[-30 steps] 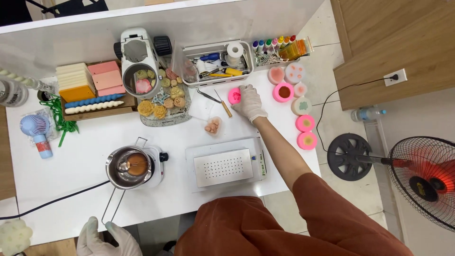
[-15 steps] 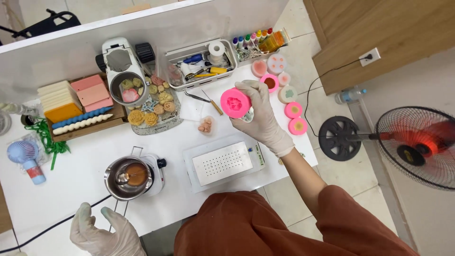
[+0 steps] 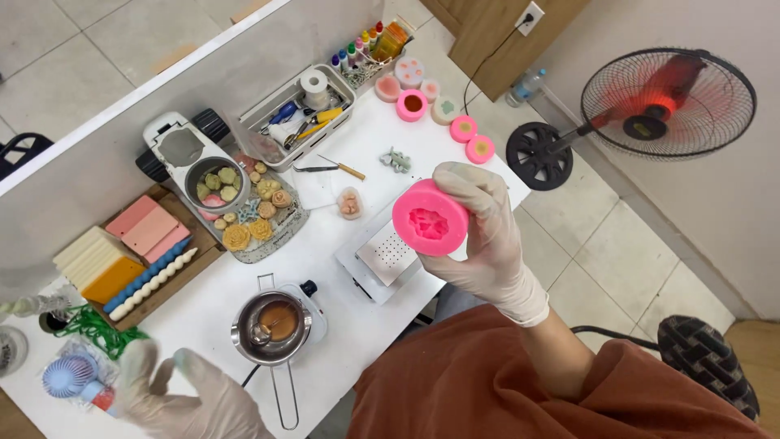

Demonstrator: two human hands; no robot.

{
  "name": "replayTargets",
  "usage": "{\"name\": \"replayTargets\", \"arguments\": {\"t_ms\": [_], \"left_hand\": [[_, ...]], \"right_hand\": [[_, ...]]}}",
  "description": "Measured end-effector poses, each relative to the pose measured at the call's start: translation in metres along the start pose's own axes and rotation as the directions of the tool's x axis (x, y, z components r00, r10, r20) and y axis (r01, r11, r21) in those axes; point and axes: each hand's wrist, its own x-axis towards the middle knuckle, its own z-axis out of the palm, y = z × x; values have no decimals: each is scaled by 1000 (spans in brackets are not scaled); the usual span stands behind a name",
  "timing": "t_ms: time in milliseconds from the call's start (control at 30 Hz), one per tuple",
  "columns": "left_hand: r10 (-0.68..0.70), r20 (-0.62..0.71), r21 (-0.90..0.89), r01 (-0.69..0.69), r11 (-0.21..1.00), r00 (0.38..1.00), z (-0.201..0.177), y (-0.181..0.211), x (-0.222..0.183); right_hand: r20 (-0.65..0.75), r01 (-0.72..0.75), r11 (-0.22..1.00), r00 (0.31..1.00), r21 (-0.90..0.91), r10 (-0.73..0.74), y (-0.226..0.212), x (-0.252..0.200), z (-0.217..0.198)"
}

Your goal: Pouring melted wax from a small pot into a flower-shaped silicone mold using a spoon.

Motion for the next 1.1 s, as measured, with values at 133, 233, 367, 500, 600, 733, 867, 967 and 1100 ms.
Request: {"name": "replayTargets", "arguments": {"t_ms": [133, 233, 367, 500, 600, 733, 867, 967, 1100], "left_hand": [[-27, 88, -130, 39, 991, 996, 97, 46, 54], [-94, 362, -324, 220, 920, 927, 134, 46, 51], [-113, 512, -364, 334, 870, 852, 164, 70, 49], [-120, 671, -416, 506, 756, 731, 184, 83, 44], [-146, 709, -433, 589, 682, 690, 200, 77, 32], [-212, 709, -438, 656, 614, 672, 218, 76, 13], [-230, 652, -463, 620, 634, 722, 238, 84, -8], [-279, 595, -477, 611, 632, 754, 242, 89, -30], [-324, 546, -423, 588, 690, 773, 237, 93, -30]], "right_hand": [[-27, 42, 994, 999, -104, -45, -30, -5, 4], [-48, 17, 985, 998, -172, -26, -41, -18, 6], [-40, 4, 981, 999, -192, -12, -48, -30, -1], [1, -2, 960, 1000, -278, 2, -49, -35, -8], [-16, -43, 965, 999, -259, 40, -49, -40, -13], [-14, -112, 963, 994, -244, 112, -46, -57, -30], [67, -109, 984, 991, -142, 119, -28, -82, -54], [175, -97, 970, 975, -222, 138, -27, -93, -72], [248, -90, 980, 960, -178, 133, -15, -87, -72]]}}
